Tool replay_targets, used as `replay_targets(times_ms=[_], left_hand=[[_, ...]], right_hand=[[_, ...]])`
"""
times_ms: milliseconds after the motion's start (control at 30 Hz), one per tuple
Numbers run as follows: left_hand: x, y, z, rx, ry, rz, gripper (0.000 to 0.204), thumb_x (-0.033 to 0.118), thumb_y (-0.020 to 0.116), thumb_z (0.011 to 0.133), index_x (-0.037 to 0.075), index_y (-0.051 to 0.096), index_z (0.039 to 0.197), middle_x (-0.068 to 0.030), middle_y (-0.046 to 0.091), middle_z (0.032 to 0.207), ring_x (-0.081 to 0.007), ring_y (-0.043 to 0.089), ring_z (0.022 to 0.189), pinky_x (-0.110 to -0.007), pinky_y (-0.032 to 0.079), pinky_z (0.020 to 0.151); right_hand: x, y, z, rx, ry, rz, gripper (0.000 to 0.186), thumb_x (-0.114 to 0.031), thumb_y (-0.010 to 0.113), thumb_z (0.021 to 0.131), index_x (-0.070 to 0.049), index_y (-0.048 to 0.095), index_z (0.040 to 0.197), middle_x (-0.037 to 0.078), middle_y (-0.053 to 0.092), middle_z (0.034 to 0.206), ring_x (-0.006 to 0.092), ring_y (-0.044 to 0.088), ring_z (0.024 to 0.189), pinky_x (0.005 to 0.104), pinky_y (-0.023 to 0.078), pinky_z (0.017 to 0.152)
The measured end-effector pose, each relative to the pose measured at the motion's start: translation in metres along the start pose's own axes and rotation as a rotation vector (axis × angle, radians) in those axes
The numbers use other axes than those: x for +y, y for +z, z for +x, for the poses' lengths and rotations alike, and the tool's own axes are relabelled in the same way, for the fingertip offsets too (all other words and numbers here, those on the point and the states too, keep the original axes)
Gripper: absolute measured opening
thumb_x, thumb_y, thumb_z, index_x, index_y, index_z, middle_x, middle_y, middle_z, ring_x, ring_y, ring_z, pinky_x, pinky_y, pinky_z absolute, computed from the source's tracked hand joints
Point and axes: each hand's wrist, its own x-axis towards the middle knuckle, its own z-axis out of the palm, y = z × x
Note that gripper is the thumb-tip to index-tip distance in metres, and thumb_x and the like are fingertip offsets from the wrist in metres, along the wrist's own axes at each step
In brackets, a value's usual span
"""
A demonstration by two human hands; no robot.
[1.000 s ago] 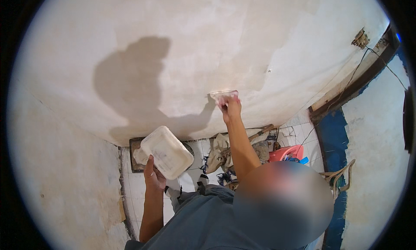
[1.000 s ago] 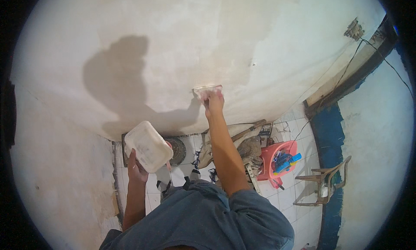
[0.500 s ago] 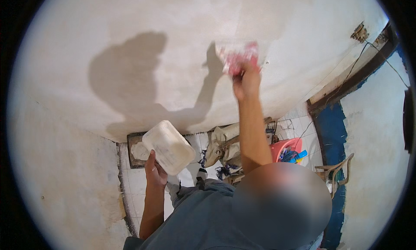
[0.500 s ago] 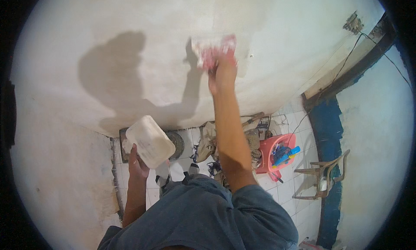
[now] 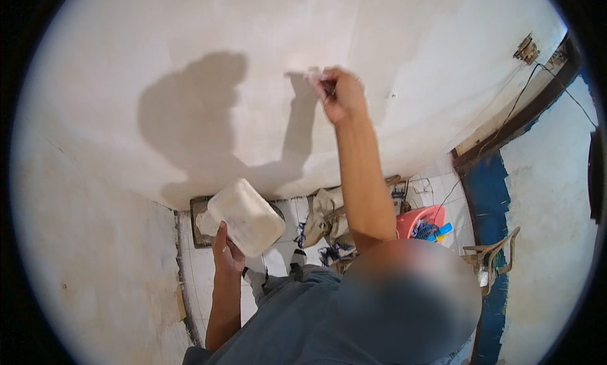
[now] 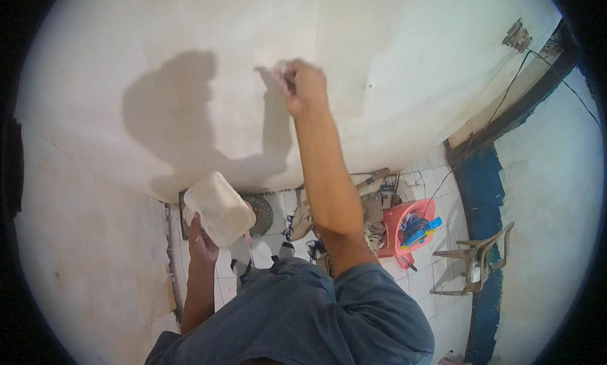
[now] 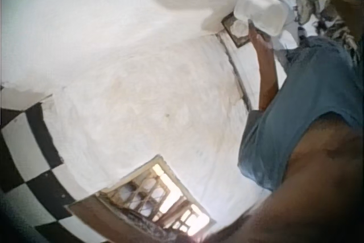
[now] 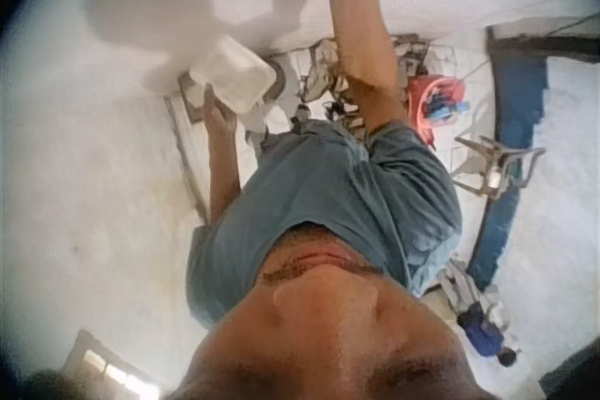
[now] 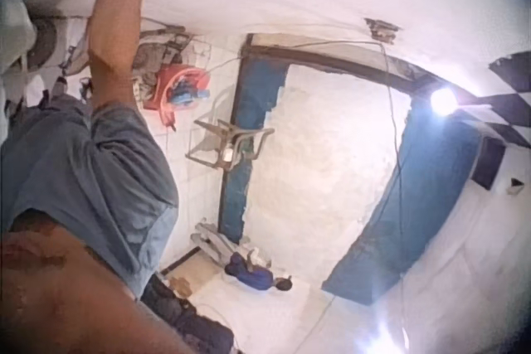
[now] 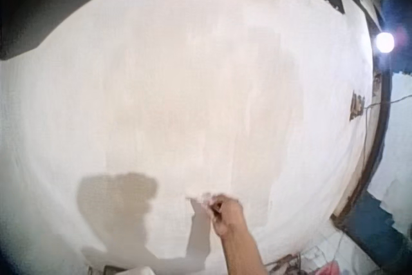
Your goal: The person patches a wall by applying a white compound from a container onto a section of the wall using a scraper.
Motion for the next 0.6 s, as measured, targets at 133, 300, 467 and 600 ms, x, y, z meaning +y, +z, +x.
replay_targets(times_ms=[133,300,467,600], left_hand=[[0.000,-0.003,-0.003,0.011,-0.049,-0.004,0.049,0.028,0.056,0.097,-0.002,0.045,0.134,-0.0129,0.060,0.127,-0.0252,0.061,0.114,-0.042,0.051,0.098],[-0.006,-0.003,-0.001,-0.021,-0.016,-0.034,0.051,0.029,0.057,0.096,-0.001,0.044,0.135,-0.0128,0.058,0.131,-0.0253,0.059,0.118,-0.043,0.050,0.099],[0.001,-0.005,-0.003,-0.007,0.001,-0.036,0.052,0.029,0.057,0.096,-0.001,0.043,0.136,-0.0130,0.057,0.131,-0.0260,0.059,0.118,-0.043,0.050,0.100],[0.005,0.004,-0.002,-0.025,0.037,-0.002,0.052,0.029,0.058,0.096,-0.001,0.043,0.136,-0.0130,0.058,0.130,-0.0263,0.059,0.118,-0.043,0.050,0.100]], right_hand=[[-0.024,0.008,-0.040,-0.120,-0.160,-0.019,0.008,0.002,0.052,0.084,0.007,0.056,0.090,0.013,0.059,0.088,0.0237,0.063,0.079,0.0348,0.060,0.068],[0.042,-0.061,-0.062,0.116,-0.426,-0.323,0.026,0.006,0.052,0.084,-0.001,0.054,0.108,0.007,0.062,0.093,0.0154,0.062,0.080,0.0325,0.054,0.069],[0.070,-0.085,-0.050,0.207,-0.518,-0.930,0.017,0.001,0.054,0.085,0.002,0.050,0.102,0.013,0.060,0.093,0.0234,0.062,0.082,0.0345,0.051,0.072],[0.035,-0.025,-0.017,0.406,-1.031,-1.329,0.025,0.000,0.056,0.080,0.002,0.050,0.105,0.020,0.053,0.104,0.0400,0.055,0.091,0.0460,0.047,0.080]])
